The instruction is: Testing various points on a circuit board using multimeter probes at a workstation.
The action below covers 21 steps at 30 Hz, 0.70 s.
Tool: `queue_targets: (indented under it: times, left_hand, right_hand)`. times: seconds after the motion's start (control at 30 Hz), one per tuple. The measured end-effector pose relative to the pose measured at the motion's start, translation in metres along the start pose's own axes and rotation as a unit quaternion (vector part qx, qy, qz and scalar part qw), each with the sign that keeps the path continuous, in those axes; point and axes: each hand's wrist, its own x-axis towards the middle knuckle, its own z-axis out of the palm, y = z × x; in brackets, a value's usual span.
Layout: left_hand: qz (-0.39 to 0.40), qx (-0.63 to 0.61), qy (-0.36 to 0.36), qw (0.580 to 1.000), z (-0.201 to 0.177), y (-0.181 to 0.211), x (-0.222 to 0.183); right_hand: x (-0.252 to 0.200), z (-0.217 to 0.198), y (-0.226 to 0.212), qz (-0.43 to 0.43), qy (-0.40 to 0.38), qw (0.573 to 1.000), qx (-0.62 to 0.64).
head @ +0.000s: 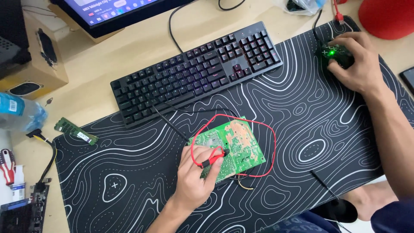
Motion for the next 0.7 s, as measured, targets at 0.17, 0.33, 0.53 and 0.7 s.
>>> queue_targets:
  times: [0.17, 0.33, 0.53, 0.7]
  left_hand:
    - [-0.004, -0.002, 0.016, 1.0, 0.002, 0.0, -0.001]
    - [-0.014, -0.024, 0.02, 0.999, -0.001, -0.003, 0.0]
    - [-0.016, -0.015, 0.008, 1.0, -0.001, -0.005, -0.001]
    - [-0.01, 0.006, -0.008, 1.0, -0.002, -0.003, 0.0]
  right_hand:
    - [0.002, -0.001, -0.002, 0.002, 0.001, 1.0, -0.016]
    - [0.008, -0.002, -0.005, 0.052, 0.0, 0.998, -0.024]
    - [0.01, 0.0, -0.003, 0.056, 0.007, 0.998, -0.031]
    - [0.011, -0.001, -0.006, 0.058, 0.007, 0.998, -0.024]
